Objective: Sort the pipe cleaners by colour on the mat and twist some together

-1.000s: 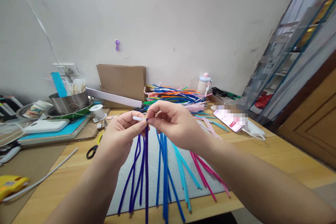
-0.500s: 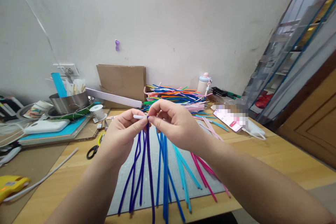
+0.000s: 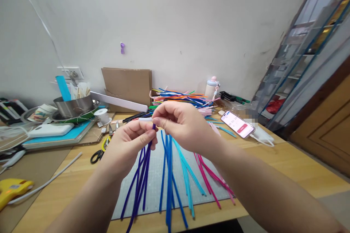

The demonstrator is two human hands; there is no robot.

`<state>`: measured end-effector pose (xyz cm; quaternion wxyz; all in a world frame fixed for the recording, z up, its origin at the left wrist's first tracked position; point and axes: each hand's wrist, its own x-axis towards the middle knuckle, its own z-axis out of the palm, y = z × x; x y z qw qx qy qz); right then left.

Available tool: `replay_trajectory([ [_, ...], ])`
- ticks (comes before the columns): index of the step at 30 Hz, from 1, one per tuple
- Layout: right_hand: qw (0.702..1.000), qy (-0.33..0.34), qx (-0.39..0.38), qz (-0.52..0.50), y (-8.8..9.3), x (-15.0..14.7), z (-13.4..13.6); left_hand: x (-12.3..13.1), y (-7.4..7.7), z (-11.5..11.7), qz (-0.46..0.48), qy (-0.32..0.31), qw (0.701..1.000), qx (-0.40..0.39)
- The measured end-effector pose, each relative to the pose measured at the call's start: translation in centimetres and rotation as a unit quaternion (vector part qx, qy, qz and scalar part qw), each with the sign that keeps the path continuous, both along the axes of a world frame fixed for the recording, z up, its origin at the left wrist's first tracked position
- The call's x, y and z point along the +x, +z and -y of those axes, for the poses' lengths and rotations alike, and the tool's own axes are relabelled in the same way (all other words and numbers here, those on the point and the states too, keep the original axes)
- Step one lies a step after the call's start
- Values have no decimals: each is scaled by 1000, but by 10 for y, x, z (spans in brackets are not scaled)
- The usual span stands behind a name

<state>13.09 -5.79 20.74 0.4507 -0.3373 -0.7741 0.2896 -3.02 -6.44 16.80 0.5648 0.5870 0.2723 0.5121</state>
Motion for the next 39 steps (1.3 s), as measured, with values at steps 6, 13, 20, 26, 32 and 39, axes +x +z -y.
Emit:
replay_trajectory([
  [6, 998, -33, 49, -12, -6, 3, -1, -5, -9, 27, -76, 42, 994, -69],
  [13, 998, -56, 25, -27, -32, 12, -4, -46, -71, 82, -169, 139, 959, -178],
  [20, 997, -80, 5, -6, -54, 27, 25, -62, -113, 145, -337, 7, 920, -199],
  [26, 988, -124, -71, -64, -71, 52, 38, -89, -97, 117, -440, 4, 898, -30],
  [32, 981, -177, -38, -71, -68, 68, 59, -51, -140, 47, -636, 132, 757, 73],
  [39, 979, -197, 46, -34, -64, 79, 80, -26, -163, 15, -659, 127, 736, 85],
])
